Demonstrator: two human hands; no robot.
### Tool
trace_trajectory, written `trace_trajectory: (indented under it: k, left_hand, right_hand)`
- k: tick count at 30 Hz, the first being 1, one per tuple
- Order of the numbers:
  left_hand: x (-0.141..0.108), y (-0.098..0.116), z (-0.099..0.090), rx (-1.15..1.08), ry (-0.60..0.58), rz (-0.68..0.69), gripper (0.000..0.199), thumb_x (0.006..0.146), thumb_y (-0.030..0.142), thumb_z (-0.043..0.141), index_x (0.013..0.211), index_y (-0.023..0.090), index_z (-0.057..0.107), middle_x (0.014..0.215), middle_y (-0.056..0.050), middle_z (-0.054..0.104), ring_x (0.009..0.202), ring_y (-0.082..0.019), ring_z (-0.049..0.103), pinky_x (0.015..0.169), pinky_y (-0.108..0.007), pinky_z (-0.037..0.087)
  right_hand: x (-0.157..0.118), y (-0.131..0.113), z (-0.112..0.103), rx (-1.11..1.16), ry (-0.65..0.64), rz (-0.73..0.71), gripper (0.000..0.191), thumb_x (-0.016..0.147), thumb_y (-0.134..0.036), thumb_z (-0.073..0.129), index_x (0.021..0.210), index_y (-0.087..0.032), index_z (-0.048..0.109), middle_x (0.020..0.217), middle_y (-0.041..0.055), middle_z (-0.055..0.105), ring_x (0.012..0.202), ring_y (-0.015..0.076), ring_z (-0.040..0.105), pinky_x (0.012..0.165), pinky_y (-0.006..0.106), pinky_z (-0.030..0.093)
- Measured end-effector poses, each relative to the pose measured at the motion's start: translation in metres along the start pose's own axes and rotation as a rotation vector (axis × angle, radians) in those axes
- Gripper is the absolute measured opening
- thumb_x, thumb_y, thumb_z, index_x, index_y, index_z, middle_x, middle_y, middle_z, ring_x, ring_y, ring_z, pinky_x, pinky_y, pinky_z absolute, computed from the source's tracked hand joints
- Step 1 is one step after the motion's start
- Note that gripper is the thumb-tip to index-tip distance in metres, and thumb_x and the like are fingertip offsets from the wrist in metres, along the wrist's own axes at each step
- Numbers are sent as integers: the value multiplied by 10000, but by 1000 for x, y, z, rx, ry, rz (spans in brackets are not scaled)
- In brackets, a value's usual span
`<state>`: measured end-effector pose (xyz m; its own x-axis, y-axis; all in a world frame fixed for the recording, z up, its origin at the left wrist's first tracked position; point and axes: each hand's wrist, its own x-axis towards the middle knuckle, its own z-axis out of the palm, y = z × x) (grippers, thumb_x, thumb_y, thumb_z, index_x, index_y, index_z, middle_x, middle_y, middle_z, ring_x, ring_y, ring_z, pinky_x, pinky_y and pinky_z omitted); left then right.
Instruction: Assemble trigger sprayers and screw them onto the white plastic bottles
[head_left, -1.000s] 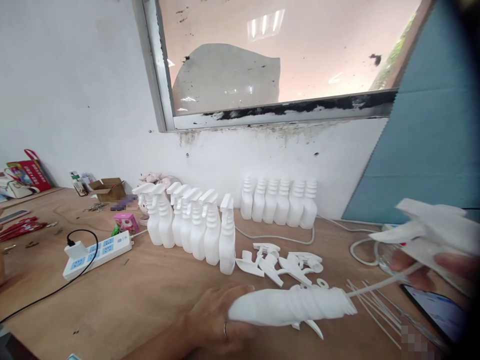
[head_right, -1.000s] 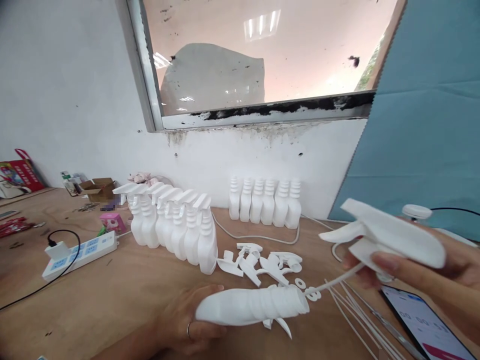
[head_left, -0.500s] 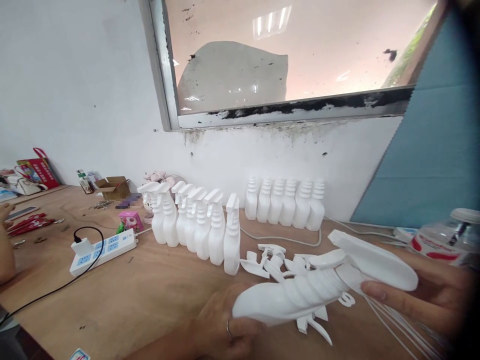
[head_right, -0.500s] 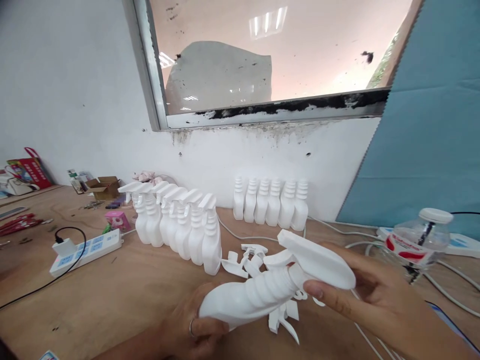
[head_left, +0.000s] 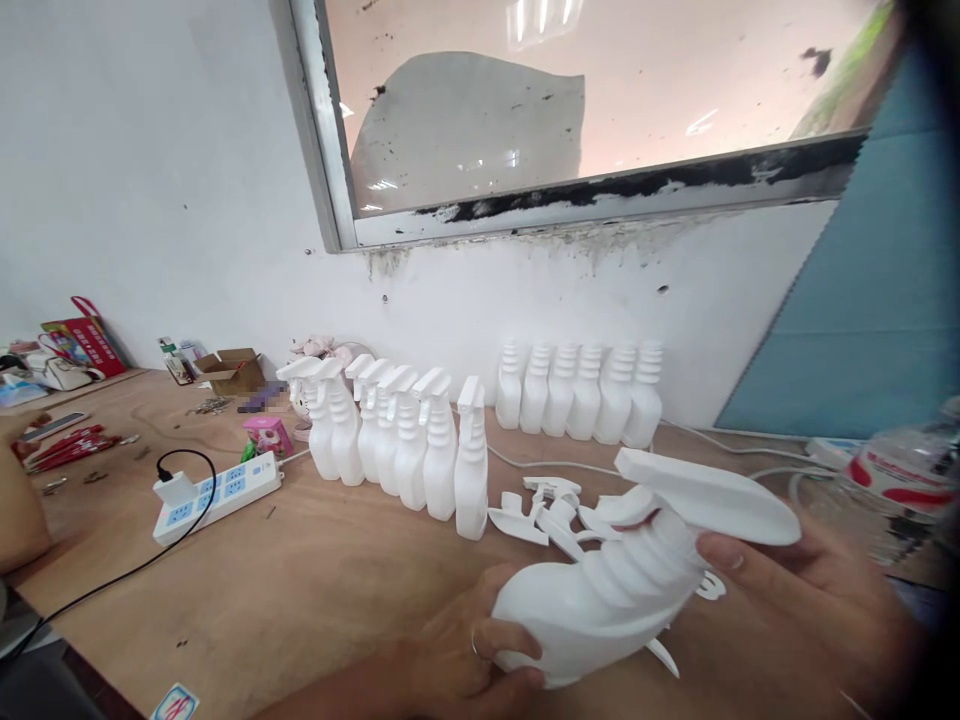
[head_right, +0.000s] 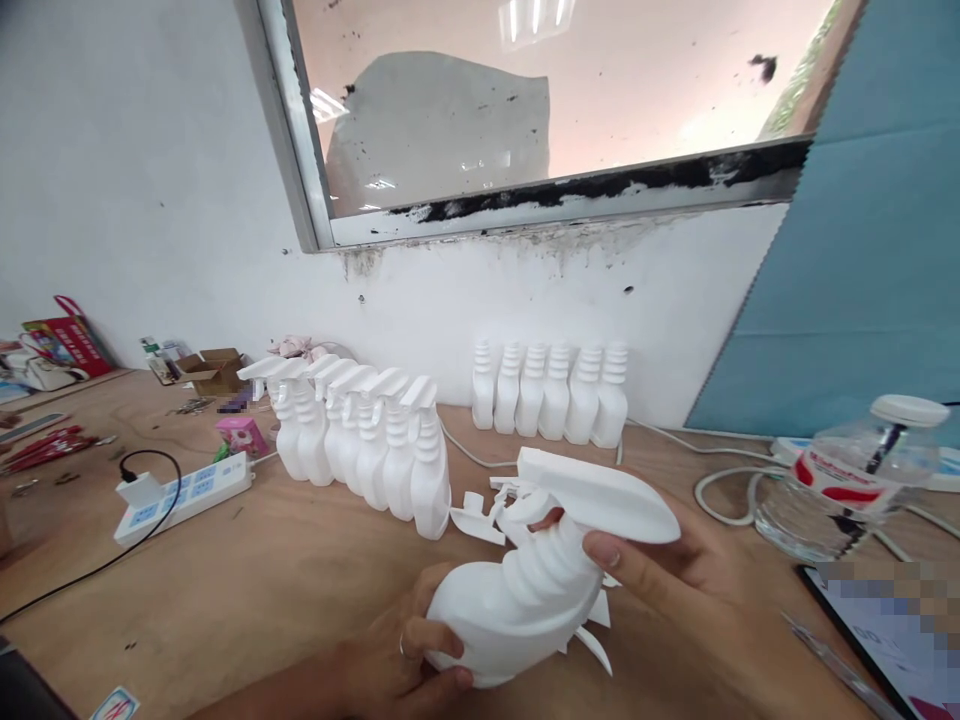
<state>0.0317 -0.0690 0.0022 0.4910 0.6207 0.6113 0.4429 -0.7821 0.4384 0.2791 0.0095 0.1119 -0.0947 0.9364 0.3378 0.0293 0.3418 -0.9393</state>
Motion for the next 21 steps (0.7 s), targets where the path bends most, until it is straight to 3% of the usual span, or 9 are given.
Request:
trace_trajectory:
  k: [3, 5, 9, 11, 15, 18, 21]
  left_hand:
    - [3, 3, 5, -78, -33, 23, 462, 830, 158, 544, 1153, 328, 261, 1431, -53, 309, 1246, -238, 469, 1004, -348, 453]
    - [5, 4, 6, -125, -70, 33, 524, 804, 133, 588, 1156, 319, 248, 1424, -69, 303, 1276, -242, 433, 1029, -353, 426]
    - [7, 5, 8, -179, -141, 26, 632, 708, 172, 726, 1128, 300, 272, 1376, -94, 340, 1272, -256, 424, 1037, -382, 408]
    - [7, 5, 7, -196, -123, 19, 595, 710, 216, 730, 1116, 284, 301, 1360, -105, 363, 1253, -258, 440, 1019, -391, 417]
    - [12, 4, -1, -289, 24, -81, 245, 875, 388, 525, 1024, 207, 455, 1247, -135, 452, 1126, -240, 520, 949, -401, 448]
    - [26, 1, -12, -327, 197, -234, 272, 934, 396, 415, 845, 168, 533, 1043, -112, 542, 973, -209, 557, 899, -391, 449]
    - [54, 3, -25, -420, 363, -301, 277, 942, 368, 424, 815, 155, 546, 906, -74, 549, 865, -180, 551, 803, -335, 457]
  right_hand:
    - [-12, 0, 20, 313, -160, 159, 267, 666, -448, 723, 813, -226, 710, 763, 90, 730, 707, 292, 687, 634, 379, 572]
    - [-17, 1, 28, 434, -237, 178, 239, 727, -437, 670, 827, -222, 701, 761, 86, 715, 705, 276, 675, 626, 370, 561]
    - [-20, 5, 30, 503, -412, 125, 207, 793, -400, 623, 897, -228, 669, 767, 63, 678, 750, 238, 638, 687, 351, 532]
    - [-20, 7, 29, 490, -434, 124, 219, 809, -391, 615, 945, -223, 651, 792, 62, 672, 757, 228, 631, 669, 328, 523]
    - [-20, 10, 31, 412, -421, 163, 203, 832, -369, 614, 951, -205, 632, 808, 47, 674, 740, 193, 641, 637, 267, 510]
    - [-18, 16, 34, 417, -413, 140, 211, 852, -378, 600, 969, -204, 618, 845, 53, 677, 724, 172, 639, 619, 254, 505]
    - [-16, 21, 37, 465, -377, 127, 245, 855, -403, 595, 1005, -209, 597, 902, 73, 681, 763, 178, 641, 602, 252, 507]
